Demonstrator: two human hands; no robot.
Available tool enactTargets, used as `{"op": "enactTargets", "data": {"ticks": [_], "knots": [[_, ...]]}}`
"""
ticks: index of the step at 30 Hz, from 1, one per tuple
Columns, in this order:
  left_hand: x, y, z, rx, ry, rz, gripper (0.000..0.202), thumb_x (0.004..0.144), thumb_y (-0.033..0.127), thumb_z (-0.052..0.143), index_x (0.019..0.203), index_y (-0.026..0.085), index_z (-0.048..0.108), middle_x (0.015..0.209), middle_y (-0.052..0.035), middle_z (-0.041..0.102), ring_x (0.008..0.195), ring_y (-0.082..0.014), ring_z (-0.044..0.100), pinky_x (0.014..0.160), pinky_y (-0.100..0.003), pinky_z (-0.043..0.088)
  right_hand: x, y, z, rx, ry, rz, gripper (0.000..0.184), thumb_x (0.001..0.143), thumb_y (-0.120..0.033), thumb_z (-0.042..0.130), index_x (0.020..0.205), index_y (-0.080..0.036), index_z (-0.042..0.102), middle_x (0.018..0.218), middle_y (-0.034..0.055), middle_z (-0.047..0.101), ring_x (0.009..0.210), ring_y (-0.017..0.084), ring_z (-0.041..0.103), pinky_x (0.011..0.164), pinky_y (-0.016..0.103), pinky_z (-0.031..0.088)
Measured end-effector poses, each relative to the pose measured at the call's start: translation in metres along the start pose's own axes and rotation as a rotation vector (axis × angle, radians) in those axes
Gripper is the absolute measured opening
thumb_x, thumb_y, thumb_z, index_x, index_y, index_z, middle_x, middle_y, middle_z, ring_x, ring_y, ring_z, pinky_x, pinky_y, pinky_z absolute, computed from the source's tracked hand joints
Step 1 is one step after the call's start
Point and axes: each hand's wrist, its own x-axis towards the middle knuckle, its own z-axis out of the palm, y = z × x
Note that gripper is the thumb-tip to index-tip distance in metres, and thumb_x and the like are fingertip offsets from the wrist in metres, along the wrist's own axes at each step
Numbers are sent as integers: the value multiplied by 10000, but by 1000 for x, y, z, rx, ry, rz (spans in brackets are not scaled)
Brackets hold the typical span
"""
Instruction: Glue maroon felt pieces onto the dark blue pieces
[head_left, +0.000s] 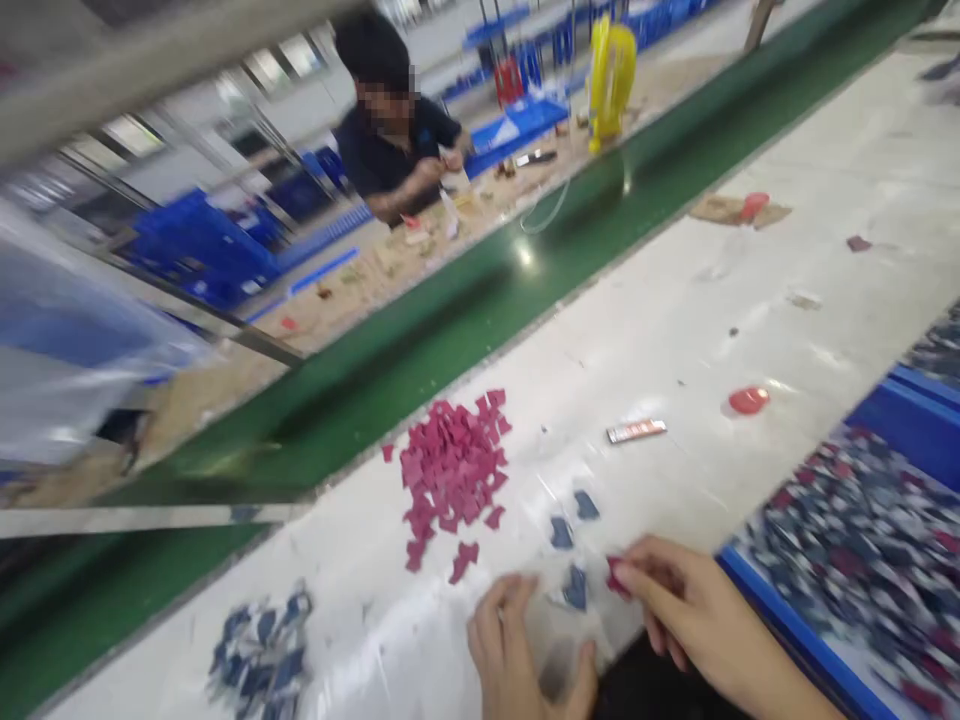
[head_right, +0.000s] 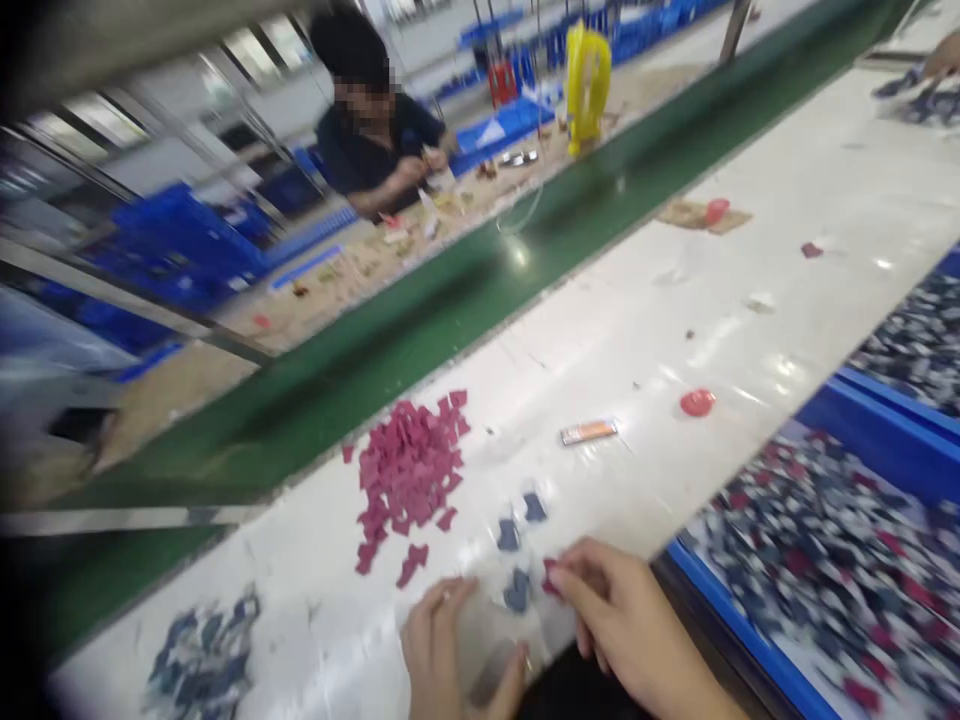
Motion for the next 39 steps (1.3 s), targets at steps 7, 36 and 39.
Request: {"op": "enactTargets", "data": {"ticks": [7,36,39], "knots": [[16,31,-19,61,-242,71,545,919,314,717,1424,254,519,1268,-108,623,1179,-316,589,1019,-559,519,-3,-15,-1,-2,7,17,409,940,-593,712,927,-187,754,605,-25,633,426,113,506,396,215,389],[34,53,13,-71,-250,169,73,1006,234,704,1074,254,682,1024,-15,744,1001,-223,614,868,-396,422,4,-17,1,-216,151,-96,238,999,-457,715,951,-224,700,863,35,772,721,198,716,616,294,560],[33,52,14,-55,-219,198,154,1011,235,703,1157,255,658,1048,-20,752,1019,-227,629,877,-392,430,3,-19,3,-270,154,-129,187,1021,-404,685,968,-225,696,880,31,778,742,200,728,684,312,576]]}}
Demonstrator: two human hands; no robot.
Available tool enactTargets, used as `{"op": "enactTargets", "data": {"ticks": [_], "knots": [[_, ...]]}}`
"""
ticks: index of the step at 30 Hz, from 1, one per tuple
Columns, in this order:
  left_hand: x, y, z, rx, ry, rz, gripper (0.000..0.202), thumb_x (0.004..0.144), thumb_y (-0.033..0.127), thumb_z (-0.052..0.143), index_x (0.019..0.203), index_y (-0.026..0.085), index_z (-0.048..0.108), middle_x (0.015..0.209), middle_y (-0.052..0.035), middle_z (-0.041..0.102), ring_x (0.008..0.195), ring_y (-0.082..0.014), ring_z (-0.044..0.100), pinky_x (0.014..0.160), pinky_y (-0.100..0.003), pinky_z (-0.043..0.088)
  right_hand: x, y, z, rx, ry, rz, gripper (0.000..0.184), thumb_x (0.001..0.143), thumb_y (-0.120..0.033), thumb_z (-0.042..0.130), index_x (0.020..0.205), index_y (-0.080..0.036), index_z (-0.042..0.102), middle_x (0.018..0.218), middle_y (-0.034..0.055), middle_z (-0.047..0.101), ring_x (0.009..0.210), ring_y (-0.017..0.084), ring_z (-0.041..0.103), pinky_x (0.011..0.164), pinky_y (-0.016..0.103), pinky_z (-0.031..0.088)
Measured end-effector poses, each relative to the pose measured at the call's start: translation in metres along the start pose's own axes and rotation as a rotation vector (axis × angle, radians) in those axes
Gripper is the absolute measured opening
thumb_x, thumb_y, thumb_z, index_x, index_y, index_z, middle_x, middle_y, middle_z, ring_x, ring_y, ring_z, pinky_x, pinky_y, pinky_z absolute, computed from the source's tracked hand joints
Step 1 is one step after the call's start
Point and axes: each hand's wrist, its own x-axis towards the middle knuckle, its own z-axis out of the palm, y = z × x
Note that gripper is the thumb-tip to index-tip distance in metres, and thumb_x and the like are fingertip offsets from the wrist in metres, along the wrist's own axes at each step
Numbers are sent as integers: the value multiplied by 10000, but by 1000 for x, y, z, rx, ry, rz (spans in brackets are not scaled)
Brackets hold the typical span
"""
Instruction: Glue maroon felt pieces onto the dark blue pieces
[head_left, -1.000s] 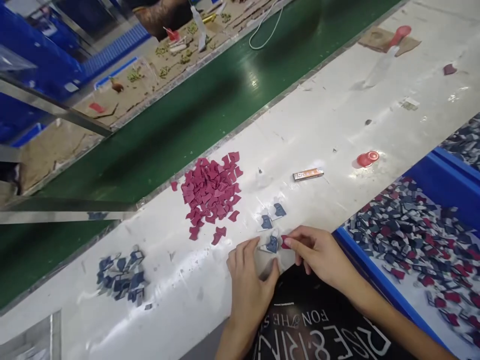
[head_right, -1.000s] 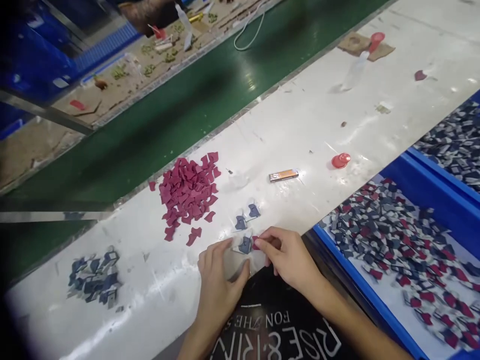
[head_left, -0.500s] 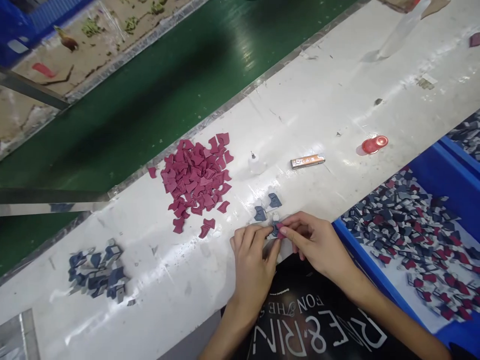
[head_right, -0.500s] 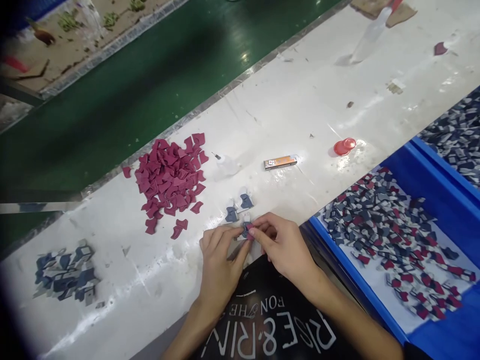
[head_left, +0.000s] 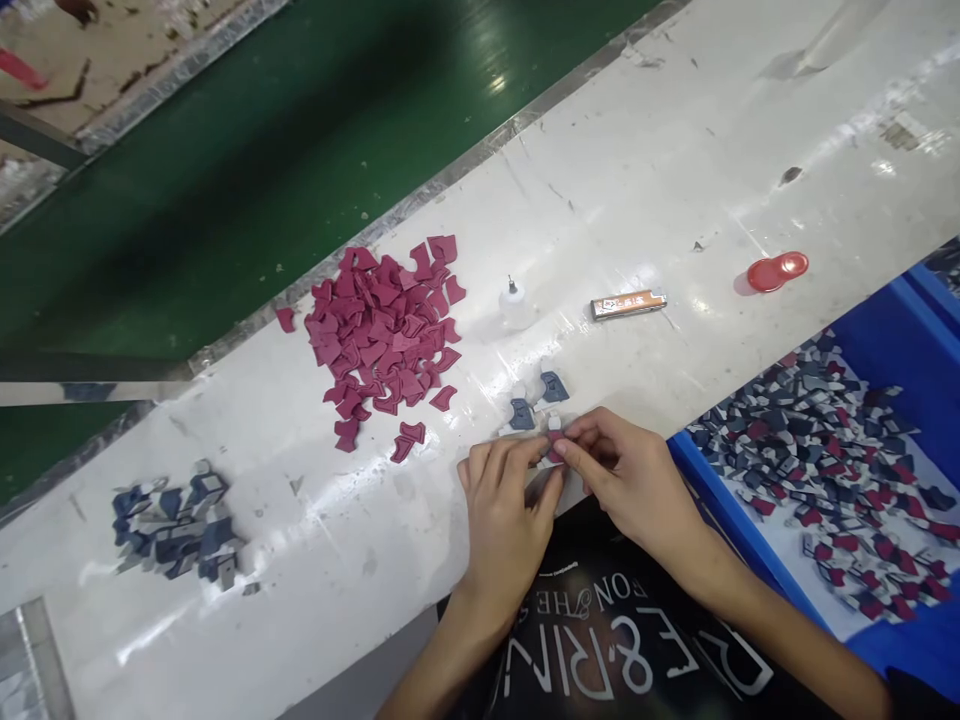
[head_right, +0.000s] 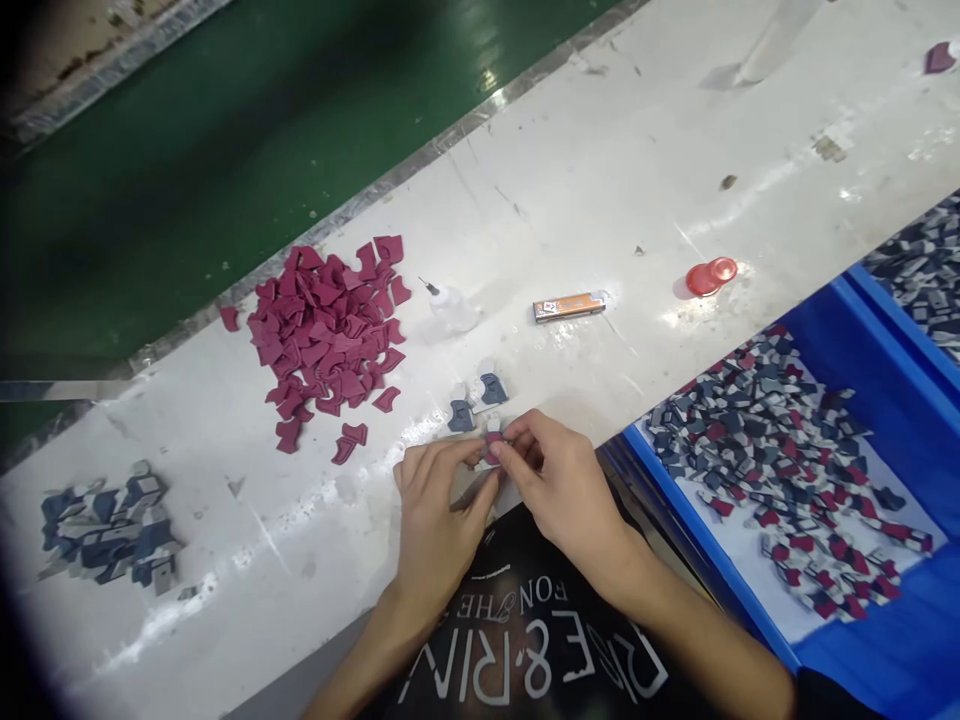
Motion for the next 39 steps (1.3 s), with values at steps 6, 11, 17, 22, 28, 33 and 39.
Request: {"op": "enactTargets", "data": {"ticks": [6,11,17,22,28,33,39], "knots": [[-8,0,2,62,117,188,332,974,71,717,1243,263,686,1087,-30,742,989,-178,657,851,-360,433,0,-2,1,-69,-13,6,146,1062,-347,633,1035,-220,702,958,43,799,838,219,748,757,337,570],[-11,1,1,11,100,177,345,957,13,706,1221,235,707,1104,-34,734,1040,-173,637,877,-351,462,4,-4,-4,-56,-62,27,143,1057,-344,648,993,-234,714,867,1,775,729,184,715,703,309,539],[-5,7,-4,-14,89,153,234,967,16,680,1089,213,717,1117,-48,752,1051,-196,625,905,-365,524,11,-10,-4,-143,-72,58,187,1042,-387,680,931,-235,679,782,-4,750,694,190,695,633,300,480],[-2,10,-6,-46,83,121,180,964,26,688,1021,194,719,1083,-38,776,1037,-191,609,889,-358,503,16,-12,-1,-241,-107,55,216,1066,-358,623,883,-251,580,738,-25,717,646,189,650,603,306,422],[-5,9,-1,-41,84,88,161,987,54,683,990,208,728,1086,-12,780,1013,-184,576,824,-352,413,16,-13,-3,-199,-129,36,248,1070,-338,617,850,-248,546,741,-48,701,662,166,633,621,290,417],[-9,1,7,-118,138,113,177,971,48,711,1014,218,736,1060,-20,769,997,-179,595,848,-357,418,14,-17,-6,-161,-152,78,231,1074,-384,612,893,-251,563,768,-39,704,656,164,635,626,285,436],[-10,-1,9,-153,159,72,178,974,63,724,1009,235,755,1037,-3,777,986,-170,591,845,-365,385,4,-16,-1,-300,-143,80,169,1108,-395,537,1003,-275,482,715,-59,637,604,171,562,576,285,361]]}}
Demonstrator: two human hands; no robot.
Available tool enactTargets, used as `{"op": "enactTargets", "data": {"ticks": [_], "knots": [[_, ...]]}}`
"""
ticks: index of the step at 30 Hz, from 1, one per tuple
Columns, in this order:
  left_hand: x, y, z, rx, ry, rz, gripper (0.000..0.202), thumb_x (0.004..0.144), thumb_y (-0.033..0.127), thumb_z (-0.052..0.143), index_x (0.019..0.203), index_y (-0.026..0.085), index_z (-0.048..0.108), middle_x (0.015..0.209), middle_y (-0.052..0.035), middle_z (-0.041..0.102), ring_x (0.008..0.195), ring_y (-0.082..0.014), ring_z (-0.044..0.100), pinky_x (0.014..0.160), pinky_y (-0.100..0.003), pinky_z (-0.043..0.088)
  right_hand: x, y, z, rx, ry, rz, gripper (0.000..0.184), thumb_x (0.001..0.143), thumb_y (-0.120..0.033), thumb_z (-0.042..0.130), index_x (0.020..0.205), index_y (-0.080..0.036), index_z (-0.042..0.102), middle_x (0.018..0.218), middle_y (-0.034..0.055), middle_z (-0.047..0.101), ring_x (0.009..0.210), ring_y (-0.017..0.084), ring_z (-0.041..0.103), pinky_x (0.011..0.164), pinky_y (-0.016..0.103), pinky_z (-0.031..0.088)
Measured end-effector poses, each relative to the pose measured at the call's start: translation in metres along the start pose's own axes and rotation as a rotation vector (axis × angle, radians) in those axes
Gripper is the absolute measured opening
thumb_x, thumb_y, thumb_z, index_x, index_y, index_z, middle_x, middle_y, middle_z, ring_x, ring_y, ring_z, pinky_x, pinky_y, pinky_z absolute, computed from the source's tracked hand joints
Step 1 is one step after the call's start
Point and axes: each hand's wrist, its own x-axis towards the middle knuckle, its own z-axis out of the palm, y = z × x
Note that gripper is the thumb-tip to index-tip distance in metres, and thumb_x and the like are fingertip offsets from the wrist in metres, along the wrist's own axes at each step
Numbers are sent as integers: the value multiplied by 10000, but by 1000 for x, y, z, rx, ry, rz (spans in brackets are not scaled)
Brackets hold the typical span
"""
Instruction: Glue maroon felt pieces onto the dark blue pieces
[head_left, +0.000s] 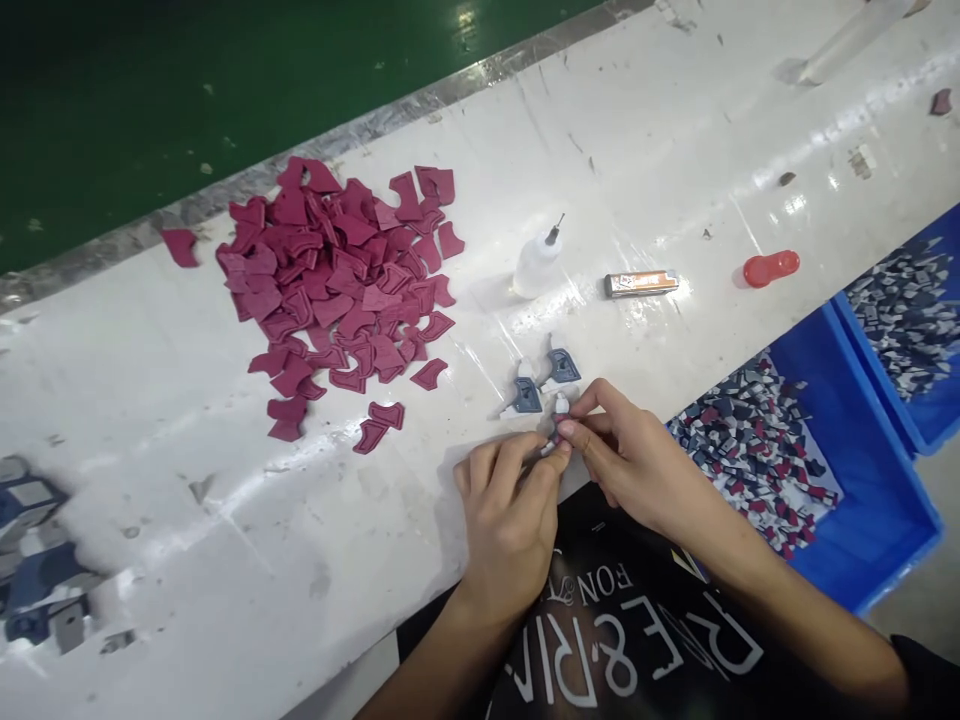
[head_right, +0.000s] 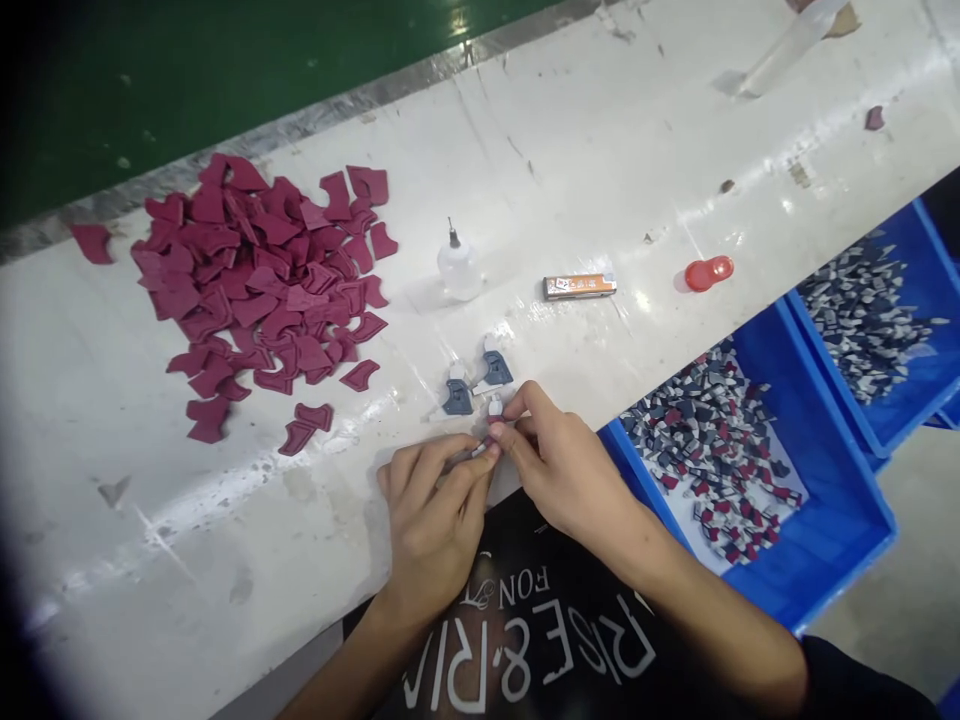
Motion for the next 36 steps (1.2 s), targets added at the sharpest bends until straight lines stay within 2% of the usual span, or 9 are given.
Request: {"op": "enactTargets", "data": {"ticks": [5,10,15,20,25,28,30,33,36], "knots": [[-2,0,2,-35,-22,-18,210,958,41,728,1075,212,764,1091,-37,780,1017,-189,585,875,-365,424,0,2,2,22,8,0,222,1112,-390,540,939,-269,474,696,-58,634,593,157,568,571,271,399],[-3,-1,1,-19,-23,-24,159,974,71,720,1001,225,750,1070,-18,776,1005,-188,586,854,-368,397,8,-2,0,200,-50,120,275,1070,-451,636,918,-275,490,590,-97,623,380,118,499,411,232,368],[0,-1,3,-5,-12,-5,152,998,92,694,988,237,736,1065,3,781,986,-184,590,828,-374,361,10,-2,6,50,57,51,302,1091,-456,596,886,-269,476,597,-94,614,378,97,446,424,223,333],[-5,-1,-7,-3,-34,1,159,1024,115,659,931,235,707,998,23,760,924,-165,590,831,-382,338,-1,-4,6,-77,131,-10,361,1103,-509,574,856,-252,520,626,-58,640,522,138,568,514,254,380],[-29,-11,-33,37,-42,-33,167,1031,124,658,924,242,706,998,34,762,928,-160,605,848,-393,317,5,-32,4,-333,384,-355,205,1098,-383,631,984,-217,664,729,-30,659,582,132,572,560,278,406],[-40,-18,-43,71,19,-50,184,1029,135,665,878,235,696,994,22,769,932,-171,601,845,-399,316,29,-55,18,-575,288,-603,113,1091,-238,634,1133,-211,735,1024,37,744,814,174,679,654,306,442],[-42,-21,-44,97,32,-41,177,1017,119,673,887,235,699,1013,15,776,935,-179,595,839,-397,324,50,-67,33,-713,200,-641,126,1076,-260,673,1159,-208,753,1109,61,741,920,217,692,612,325,405],[-43,-23,-44,107,20,-39,169,998,93,687,915,239,704,1015,29,781,920,-173,591,831,-388,341,73,-77,53,-855,172,-639,130,1050,-300,726,1094,-185,766,1142,87,729,989,260,672,570,346,359],[-44,-27,-48,131,87,-58,175,997,112,702,881,243,695,972,39,781,894,-168,593,820,-398,333,79,-78,60,-935,158,-737,119,1066,-215,678,992,-169,759,1064,92,733,988,268,645,665,365,431]]}}
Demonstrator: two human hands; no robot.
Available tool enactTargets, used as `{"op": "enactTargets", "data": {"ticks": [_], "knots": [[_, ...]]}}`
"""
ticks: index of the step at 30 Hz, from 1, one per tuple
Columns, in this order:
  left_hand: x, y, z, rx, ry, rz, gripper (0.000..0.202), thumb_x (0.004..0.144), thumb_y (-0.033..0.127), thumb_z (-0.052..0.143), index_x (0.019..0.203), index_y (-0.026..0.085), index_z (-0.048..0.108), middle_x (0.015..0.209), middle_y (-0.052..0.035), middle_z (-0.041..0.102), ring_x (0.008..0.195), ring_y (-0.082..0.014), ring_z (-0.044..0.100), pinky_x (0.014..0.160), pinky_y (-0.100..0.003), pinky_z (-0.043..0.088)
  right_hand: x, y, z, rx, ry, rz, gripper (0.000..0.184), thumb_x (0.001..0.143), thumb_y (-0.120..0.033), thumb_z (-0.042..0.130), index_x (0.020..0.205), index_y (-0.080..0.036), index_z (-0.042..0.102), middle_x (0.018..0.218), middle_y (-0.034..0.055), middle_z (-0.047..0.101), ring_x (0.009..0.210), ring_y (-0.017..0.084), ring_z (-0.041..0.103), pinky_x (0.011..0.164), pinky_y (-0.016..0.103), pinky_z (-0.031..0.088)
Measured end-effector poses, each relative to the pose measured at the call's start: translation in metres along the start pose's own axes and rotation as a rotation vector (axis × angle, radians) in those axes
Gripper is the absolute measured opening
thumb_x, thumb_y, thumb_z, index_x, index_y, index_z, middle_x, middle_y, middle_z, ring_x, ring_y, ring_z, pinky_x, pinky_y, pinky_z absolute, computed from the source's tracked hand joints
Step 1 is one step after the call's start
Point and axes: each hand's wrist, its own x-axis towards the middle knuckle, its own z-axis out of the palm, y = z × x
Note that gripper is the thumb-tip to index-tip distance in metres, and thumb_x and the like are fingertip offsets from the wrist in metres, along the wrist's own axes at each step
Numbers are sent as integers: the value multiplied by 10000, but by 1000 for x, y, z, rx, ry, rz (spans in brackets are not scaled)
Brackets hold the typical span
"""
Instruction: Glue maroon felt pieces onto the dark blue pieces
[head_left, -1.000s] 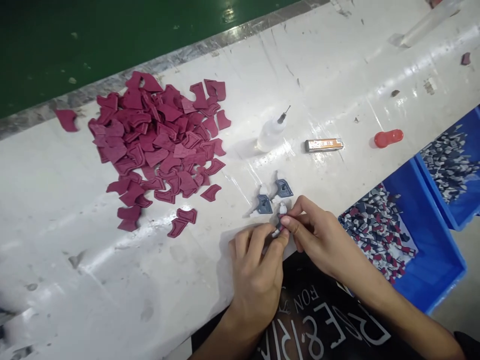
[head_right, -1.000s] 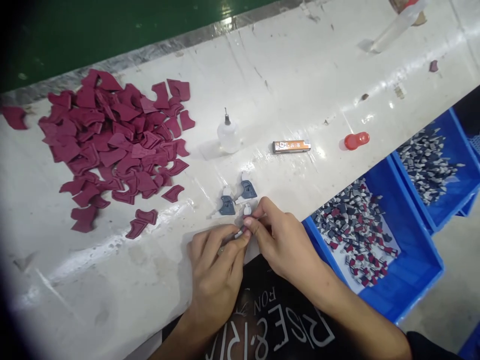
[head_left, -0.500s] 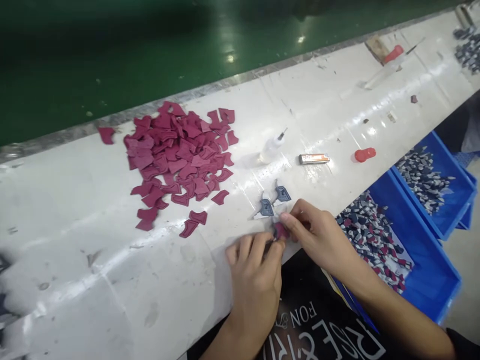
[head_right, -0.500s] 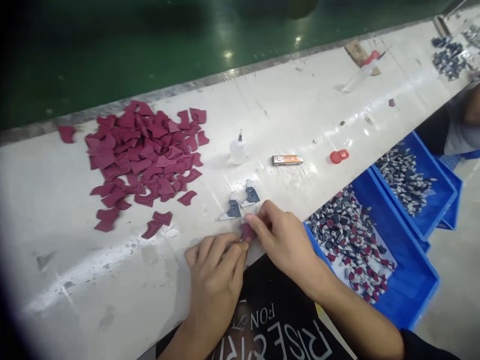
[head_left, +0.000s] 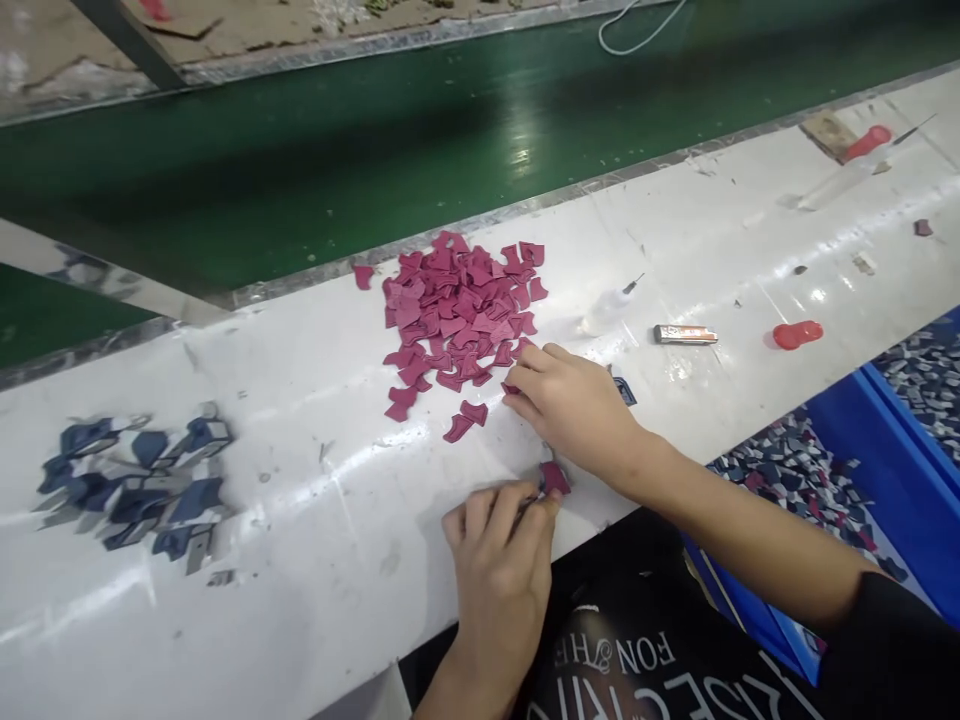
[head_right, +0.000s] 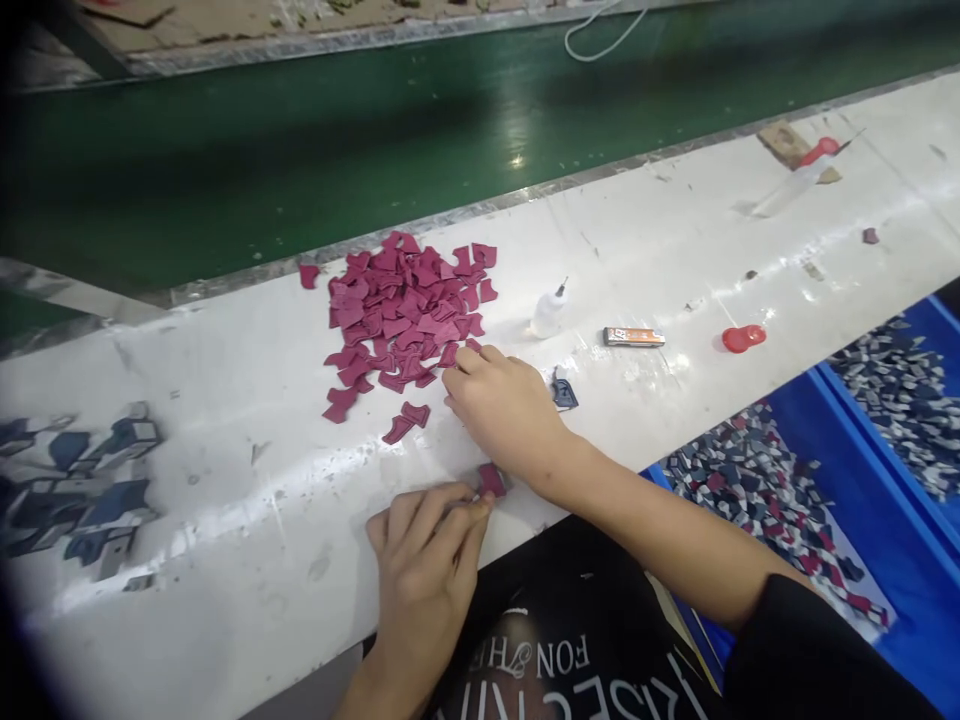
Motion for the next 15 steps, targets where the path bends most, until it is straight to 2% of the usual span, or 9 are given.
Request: {"op": "enactTargets", "data": {"ticks": [4,9,15], "knots": [[-5,-15,-13,101,81,-45,154,986,130,729,909,263,716,992,33,785,904,-180,596,821,-415,325,-24,-3,-1,-49,-32,-164,206,1049,-100,620,880,-157,723,956,95,717,945,284,620,778,415,502],[-4,-33,-25,209,117,-14,135,970,130,751,954,259,714,1014,8,791,938,-204,610,833,-415,335,-78,-12,7,86,-21,-266,245,963,52,543,951,-115,721,1139,170,732,982,309,637,851,460,599],[14,-39,-19,243,186,-20,111,976,152,741,1013,255,728,1076,-25,806,1015,-241,641,864,-430,366,-124,-11,13,217,75,-255,274,1040,-6,494,1131,-93,738,1157,166,756,1138,324,679,971,489,642]]}}
